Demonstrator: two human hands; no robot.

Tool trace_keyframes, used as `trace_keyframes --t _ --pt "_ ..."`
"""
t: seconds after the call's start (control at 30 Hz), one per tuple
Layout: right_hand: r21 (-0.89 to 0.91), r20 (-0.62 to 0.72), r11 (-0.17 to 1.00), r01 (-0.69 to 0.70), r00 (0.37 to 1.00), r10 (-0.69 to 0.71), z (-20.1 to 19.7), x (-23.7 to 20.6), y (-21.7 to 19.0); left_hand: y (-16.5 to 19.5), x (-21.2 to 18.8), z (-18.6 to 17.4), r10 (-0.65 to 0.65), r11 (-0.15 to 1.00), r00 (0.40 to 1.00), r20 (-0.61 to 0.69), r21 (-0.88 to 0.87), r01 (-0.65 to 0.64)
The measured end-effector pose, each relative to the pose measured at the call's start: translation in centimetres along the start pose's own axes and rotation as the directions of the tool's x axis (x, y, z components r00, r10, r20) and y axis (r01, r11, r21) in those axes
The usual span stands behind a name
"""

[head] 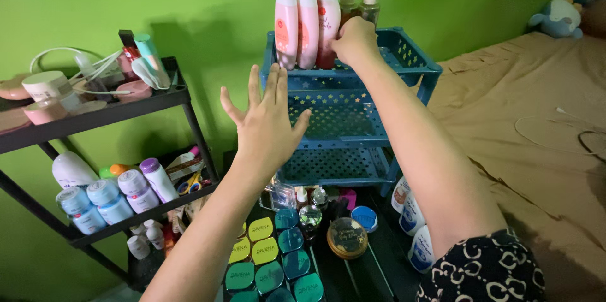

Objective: The person sits on the floor in front of a small table and moves bottles, jars, and cosmetic containers one at a time from the table onto a blue tiered plastic rack, arranging them by type on the rack's shelves.

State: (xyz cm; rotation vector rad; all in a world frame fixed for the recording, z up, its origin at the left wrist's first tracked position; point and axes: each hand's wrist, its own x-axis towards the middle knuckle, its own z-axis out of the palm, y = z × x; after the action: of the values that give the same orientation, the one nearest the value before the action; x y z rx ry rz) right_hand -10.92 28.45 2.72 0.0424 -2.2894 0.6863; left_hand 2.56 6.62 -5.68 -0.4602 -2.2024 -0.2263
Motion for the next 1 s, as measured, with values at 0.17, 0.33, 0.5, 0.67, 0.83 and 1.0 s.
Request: trace_keyframes --t 0.17,0.33,0.5,0.67,0.83,1.0 --pt "-0.018 -0.016 1.000 0.008 1.000 -0.008 -0.4 0.0 -0.2 0.2 0.1 -0.2 -0.006 1.000 1.000 0.016 0.015 0.005" --pt "-0.050 -0.001 0.998 0.031 1.000 -0.031 -0.4 0.1 -0.2 0.2 0.3 -0.2 -0.006 1.000 1.000 0.026 0.004 0.006" --pt "-0.039 0.019 0.999 0.010 1.000 -0.010 -0.4 0.3 0.0 0.3 0.2 -0.1 -0.010 1.000 0.999 0.036 -0.015 0.011" --pt "0.007 -0.038 0.995 0.095 0.995 -0.095 -2.2 -0.2 0.8 0.5 0.0 -0.4 -0.010 0.999 0.999 0.042 -0.034 0.011" --pt "-0.028 -0.179 0.972 0.235 0.955 -0.236 -4.7 -4.9 1.0 1.2 -0.6 -1.0 -0.032 0.998 0.994 0.102 -0.045 0.037" --pt "-0.147 -0.304 0.864 0.482 0.809 -0.503 -7.9 -13.8 0.2 2.8 -3.7 -2.0 -0.040 0.998 0.992 0.124 -0.034 0.045"
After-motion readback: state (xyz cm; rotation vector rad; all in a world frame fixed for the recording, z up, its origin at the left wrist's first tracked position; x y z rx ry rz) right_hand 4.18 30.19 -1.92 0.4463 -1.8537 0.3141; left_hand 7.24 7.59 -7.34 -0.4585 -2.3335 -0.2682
